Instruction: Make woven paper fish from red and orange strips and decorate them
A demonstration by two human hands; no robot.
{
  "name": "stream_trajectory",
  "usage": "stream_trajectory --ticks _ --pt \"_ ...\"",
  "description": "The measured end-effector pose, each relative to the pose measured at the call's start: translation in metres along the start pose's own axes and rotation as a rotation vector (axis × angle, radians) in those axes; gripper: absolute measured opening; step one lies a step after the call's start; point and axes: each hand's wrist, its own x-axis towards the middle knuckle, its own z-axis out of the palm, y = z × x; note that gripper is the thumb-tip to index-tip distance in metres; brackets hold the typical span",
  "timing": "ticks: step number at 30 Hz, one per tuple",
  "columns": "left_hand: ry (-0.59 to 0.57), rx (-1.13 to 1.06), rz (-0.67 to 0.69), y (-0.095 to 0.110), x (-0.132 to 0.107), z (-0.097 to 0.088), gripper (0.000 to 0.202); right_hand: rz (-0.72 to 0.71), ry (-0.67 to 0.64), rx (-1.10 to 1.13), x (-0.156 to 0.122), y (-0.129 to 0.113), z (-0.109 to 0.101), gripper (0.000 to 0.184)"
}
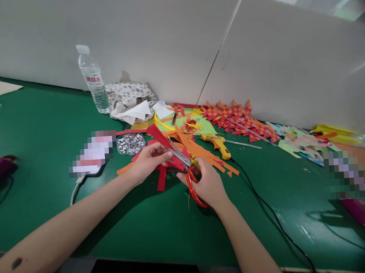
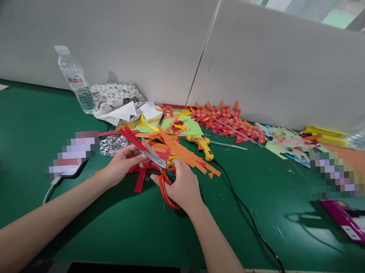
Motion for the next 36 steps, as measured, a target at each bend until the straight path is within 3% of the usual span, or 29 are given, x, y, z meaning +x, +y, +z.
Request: stream_trajectory --ticks 4,23,36 --pt "0.031 -0.019 -0.012 -0.0024 0.0020 -0.0022 0.024 -0.026 0.009 0.006 -0.0005 0.0001 -0.0004 0.033" --pt "-0.024 0.008 0.004 -0.0026 0.0012 -0.0033 0.025 0.011 -0.038 0.064 0.0002 -0.0019 -0.0032 0.031" --pt "-0.024 -0.009 -0.003 -0.0040 0.0014 -0.0054 0.022 -0.031 0.010 0.117 0.0007 0.0022 -0.0008 0.034"
